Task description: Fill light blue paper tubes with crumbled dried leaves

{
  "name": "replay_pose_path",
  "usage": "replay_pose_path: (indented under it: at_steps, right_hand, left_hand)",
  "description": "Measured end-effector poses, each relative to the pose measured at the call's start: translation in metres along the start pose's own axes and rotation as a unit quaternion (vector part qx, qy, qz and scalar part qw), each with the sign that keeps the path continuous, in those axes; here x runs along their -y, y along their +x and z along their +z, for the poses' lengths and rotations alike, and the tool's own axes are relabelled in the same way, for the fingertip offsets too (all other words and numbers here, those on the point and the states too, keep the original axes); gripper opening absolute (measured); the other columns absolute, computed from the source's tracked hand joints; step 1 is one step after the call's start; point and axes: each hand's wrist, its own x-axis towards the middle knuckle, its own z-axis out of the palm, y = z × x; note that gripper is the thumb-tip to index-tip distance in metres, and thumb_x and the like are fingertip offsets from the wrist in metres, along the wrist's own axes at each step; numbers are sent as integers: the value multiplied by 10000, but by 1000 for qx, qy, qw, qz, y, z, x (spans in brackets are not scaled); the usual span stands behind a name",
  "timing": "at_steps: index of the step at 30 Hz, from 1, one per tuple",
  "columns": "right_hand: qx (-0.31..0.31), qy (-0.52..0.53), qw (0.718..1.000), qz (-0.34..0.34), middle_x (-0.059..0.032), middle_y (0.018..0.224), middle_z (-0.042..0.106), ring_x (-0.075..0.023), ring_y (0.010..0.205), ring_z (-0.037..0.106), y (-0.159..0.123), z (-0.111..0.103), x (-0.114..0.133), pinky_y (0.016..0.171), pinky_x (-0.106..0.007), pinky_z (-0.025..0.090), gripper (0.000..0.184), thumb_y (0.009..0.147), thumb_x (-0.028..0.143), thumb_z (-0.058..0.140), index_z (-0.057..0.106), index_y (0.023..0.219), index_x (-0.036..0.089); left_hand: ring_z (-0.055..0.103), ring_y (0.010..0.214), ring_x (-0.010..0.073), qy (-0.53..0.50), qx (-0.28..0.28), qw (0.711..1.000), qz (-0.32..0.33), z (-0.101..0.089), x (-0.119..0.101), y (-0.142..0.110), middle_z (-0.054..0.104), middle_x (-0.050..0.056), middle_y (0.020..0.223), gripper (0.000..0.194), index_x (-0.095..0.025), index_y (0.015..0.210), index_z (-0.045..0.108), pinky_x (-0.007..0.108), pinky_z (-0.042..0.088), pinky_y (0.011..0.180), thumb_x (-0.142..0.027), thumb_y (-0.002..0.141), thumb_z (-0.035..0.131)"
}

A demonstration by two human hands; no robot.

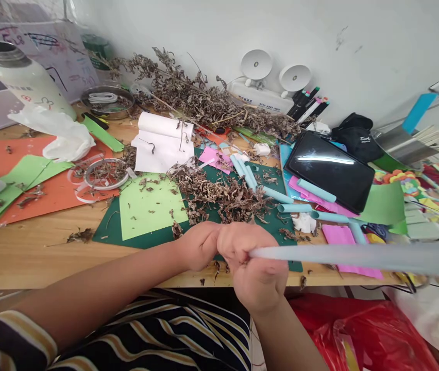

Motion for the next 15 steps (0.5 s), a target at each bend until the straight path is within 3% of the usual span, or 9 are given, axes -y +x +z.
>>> replay_pose_path:
  at_steps: [15]
  right_hand:
    - [-35, 4, 999, -34, 57, 424, 204, -50, 383, 259, -4, -5, 1, 380, -201, 266, 535, 713, 603, 358, 235, 446, 157]
  left_hand:
    - [346, 531, 108, -3, 2, 1000, -17, 0, -3, 0, 340, -8, 536, 375, -172, 568, 272, 235, 341, 554, -360, 849, 111]
